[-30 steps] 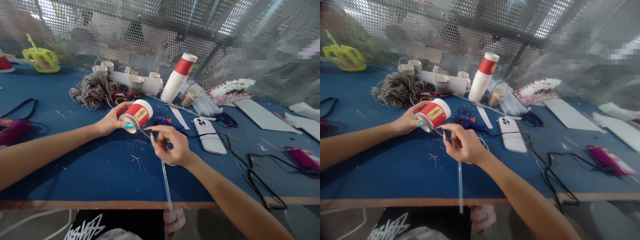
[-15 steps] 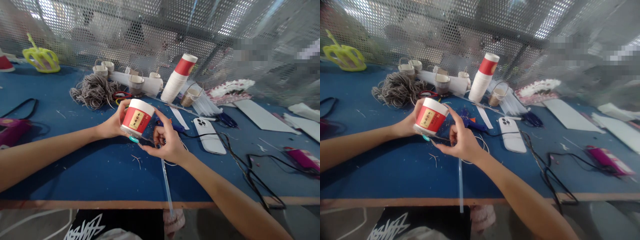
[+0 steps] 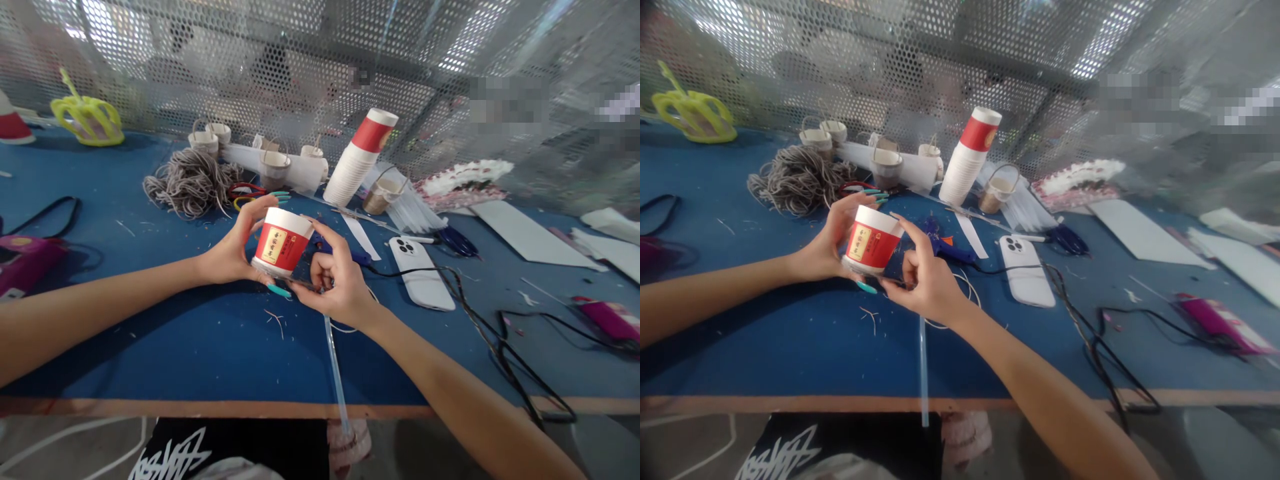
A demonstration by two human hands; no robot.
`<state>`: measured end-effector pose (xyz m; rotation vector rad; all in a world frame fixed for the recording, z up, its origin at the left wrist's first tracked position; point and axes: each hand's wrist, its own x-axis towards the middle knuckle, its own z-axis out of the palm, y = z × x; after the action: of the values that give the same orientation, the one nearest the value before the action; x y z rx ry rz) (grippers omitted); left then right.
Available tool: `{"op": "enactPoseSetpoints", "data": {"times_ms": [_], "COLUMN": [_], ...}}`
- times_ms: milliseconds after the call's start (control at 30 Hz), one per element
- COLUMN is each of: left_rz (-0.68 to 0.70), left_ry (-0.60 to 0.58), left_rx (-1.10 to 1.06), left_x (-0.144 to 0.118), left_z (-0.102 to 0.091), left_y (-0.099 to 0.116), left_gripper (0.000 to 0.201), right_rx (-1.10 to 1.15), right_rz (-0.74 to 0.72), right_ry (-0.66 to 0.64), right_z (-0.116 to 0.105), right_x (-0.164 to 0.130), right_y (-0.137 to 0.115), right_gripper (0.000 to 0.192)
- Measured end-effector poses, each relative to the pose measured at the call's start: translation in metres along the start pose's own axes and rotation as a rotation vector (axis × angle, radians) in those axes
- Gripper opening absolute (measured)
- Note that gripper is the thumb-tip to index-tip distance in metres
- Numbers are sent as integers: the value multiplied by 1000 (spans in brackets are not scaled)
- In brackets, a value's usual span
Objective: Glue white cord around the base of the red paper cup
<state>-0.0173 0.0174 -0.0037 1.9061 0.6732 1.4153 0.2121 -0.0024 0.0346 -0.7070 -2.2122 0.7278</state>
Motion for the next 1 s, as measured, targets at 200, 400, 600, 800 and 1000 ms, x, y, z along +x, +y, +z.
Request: {"op": "enactPoseSetpoints", "data": {"times_ms": [200, 400, 600, 800, 1000], "left_rz": [54, 9, -4, 43, 2], "left_ry": [-52, -44, -31, 5, 135], "left_rx": [102, 74, -24, 37, 95], "left_x": [-1, -3, -2, -2, -1], "left_z": [-1, -1, 2, 2, 5], "left_y": [7, 7, 7, -2, -6], "left_gripper": [111, 104, 96, 98, 94], "right_rx": [-64, -110, -93, -49, -178], "right_rz": [-35, -49, -26, -147, -419], "right_ry": [-8, -33, -43, -25, 66], "right_z": [0, 1, -2, -6, -2], "right_x": [0, -1, -1, -5, -6], "right_y": [4, 8, 5, 0, -8], "right_gripper": [84, 86, 86, 86, 74]}}
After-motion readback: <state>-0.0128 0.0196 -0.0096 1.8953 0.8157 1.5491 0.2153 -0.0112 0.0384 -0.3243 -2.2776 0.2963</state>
